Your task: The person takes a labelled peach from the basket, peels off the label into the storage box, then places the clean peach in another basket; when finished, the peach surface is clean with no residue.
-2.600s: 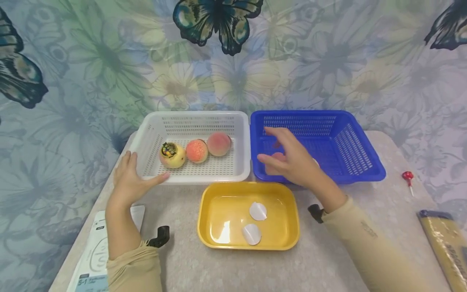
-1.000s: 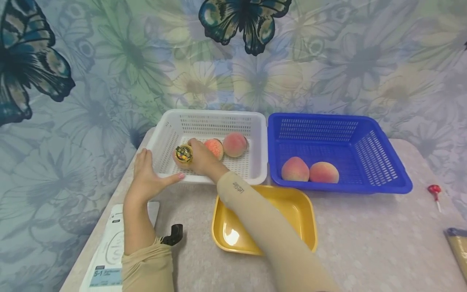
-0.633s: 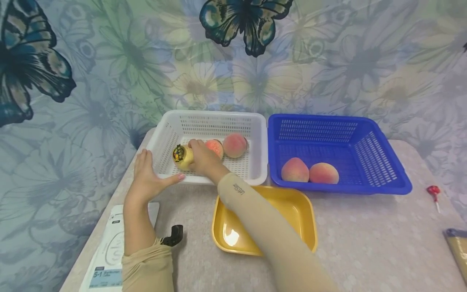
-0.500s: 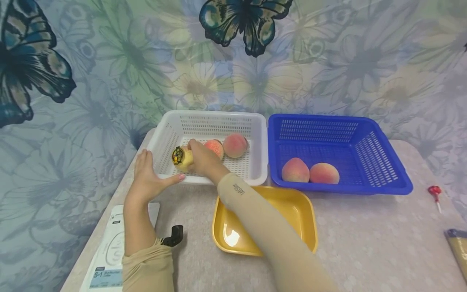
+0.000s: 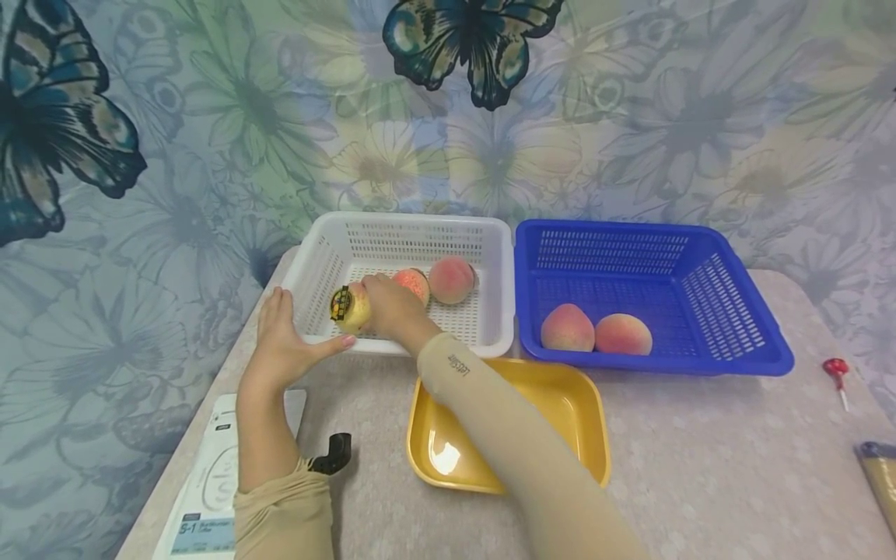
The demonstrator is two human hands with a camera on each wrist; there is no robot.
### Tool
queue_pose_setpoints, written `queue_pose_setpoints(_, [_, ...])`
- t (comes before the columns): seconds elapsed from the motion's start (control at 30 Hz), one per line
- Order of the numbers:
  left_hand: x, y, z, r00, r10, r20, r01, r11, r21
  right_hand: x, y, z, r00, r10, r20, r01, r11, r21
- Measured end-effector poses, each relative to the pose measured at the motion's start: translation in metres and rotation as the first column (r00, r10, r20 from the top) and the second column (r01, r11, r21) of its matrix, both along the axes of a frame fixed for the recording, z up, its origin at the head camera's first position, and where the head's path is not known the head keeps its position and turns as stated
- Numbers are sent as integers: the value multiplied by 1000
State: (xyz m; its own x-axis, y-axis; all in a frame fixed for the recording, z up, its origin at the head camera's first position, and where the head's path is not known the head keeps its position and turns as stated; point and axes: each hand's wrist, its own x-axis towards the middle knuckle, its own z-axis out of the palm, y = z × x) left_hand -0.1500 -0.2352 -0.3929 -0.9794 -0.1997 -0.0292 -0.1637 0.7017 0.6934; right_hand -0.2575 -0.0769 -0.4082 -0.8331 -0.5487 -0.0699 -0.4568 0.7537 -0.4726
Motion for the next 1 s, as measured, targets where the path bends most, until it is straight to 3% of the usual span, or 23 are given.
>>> queue_pose_setpoints(0.37, [0,0,0,1000,-11,-2,11,1000,-13,3,5,5,999,48,-21,-47,998,45])
queue_pose_setpoints(0.63, [1,-1,0,1000,-15,-5,15,1000,-18,3,13,10,998,57,-12,-57,998,13])
queue_pose_setpoints(0.8, [1,0,0,1000,-9,-2,9,1000,-13,0,23,14,999,22,-37,-24,997,-70])
queue_pose_setpoints(1.0, [0,0,-1,1000,-7,-5,7,999,-34,-1,43,25,1000,3,-15,-6,974,-227])
